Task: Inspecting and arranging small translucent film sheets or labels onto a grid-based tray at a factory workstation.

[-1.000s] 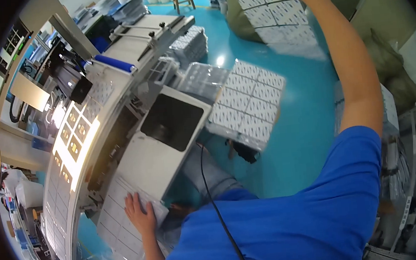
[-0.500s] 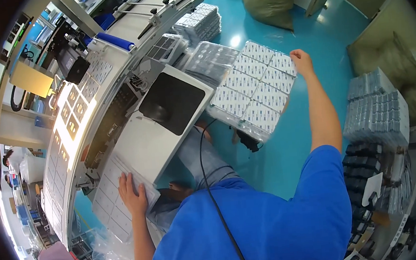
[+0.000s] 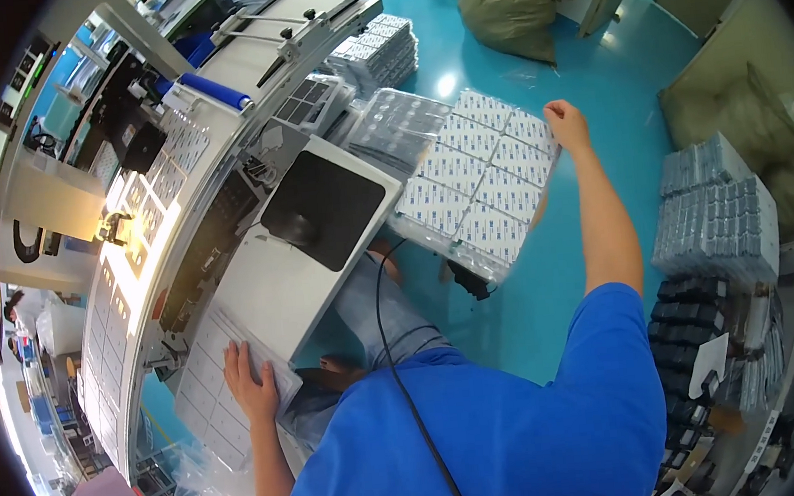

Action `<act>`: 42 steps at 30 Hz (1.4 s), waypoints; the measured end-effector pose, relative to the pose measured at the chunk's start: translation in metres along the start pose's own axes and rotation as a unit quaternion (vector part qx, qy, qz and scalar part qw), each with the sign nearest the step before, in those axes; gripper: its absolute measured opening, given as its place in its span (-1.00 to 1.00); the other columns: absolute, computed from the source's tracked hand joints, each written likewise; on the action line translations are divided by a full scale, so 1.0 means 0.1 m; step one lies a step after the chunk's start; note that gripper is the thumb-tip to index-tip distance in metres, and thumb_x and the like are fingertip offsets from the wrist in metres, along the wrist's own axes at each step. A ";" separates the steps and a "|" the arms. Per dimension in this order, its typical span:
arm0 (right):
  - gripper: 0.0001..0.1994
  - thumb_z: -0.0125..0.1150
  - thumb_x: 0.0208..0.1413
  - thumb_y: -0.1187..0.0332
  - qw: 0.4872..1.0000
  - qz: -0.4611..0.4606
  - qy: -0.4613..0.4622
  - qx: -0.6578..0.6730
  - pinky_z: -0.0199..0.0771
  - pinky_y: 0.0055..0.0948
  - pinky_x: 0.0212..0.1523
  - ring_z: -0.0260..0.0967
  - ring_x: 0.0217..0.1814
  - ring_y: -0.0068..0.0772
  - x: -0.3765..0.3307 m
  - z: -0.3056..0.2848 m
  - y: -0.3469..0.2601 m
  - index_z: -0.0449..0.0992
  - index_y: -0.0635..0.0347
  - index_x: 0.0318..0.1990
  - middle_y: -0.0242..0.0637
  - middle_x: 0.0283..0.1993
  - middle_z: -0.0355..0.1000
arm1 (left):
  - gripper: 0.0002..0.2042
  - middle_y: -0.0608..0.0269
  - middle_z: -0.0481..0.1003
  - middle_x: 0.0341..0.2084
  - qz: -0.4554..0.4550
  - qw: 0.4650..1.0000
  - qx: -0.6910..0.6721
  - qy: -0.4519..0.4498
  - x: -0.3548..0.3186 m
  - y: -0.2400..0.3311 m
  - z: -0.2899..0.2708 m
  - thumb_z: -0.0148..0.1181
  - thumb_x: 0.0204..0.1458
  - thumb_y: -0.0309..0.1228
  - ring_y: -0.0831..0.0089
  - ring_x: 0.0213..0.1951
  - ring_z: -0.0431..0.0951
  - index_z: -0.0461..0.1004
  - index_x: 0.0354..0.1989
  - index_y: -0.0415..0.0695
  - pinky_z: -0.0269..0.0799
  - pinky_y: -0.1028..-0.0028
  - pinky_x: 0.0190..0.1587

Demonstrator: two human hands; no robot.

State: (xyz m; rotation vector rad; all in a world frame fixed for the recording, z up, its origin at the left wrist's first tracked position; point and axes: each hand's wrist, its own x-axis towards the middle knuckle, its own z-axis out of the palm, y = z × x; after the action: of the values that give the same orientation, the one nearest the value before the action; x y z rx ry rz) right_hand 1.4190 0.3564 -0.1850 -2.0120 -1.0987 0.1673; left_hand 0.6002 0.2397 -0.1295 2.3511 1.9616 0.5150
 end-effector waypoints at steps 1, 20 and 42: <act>-0.80 0.33 0.25 0.32 1.000 -0.003 -0.006 0.002 0.54 -0.38 -0.09 0.55 -0.16 -0.41 -0.03 0.01 0.00 0.65 0.22 -0.08 -0.25 -0.15 0.64 | -0.46 -0.02 0.32 0.41 0.002 1.000 -0.014 0.007 0.00 0.00 -0.04 0.26 0.14 -0.29 -0.07 0.47 0.20 0.45 0.33 -0.11 0.02 0.03 0.51; -0.83 0.32 0.26 0.43 0.783 -0.185 -0.547 0.233 0.50 -0.54 -0.24 0.49 -0.29 -0.62 -4.13 1.89 -3.69 0.64 0.28 -0.06 -0.35 -0.30 0.60 | -0.36 0.15 0.36 0.40 0.005 0.991 -0.134 -0.003 -0.48 0.05 -0.10 0.58 -0.17 -0.22 0.04 0.49 0.21 0.57 0.19 0.01 0.10 -0.10 0.51; -0.78 0.25 0.30 0.34 0.744 -0.060 -0.656 0.111 0.50 -0.51 -0.45 0.51 -0.47 -0.54 -4.34 1.90 -4.11 0.64 0.32 -0.06 -0.28 -0.39 0.61 | -0.73 0.32 0.54 0.21 0.011 0.978 -0.203 0.038 -0.50 -0.13 -0.02 0.47 -0.04 -0.31 0.14 0.41 0.34 0.66 -0.13 0.02 0.15 -0.03 0.48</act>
State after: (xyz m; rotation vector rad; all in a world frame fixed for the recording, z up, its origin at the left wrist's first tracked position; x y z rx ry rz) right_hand 0.8025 0.2610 -0.1265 -1.4067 -1.8608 1.7560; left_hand 0.5803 0.1935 -0.1426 2.1241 1.6622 0.9203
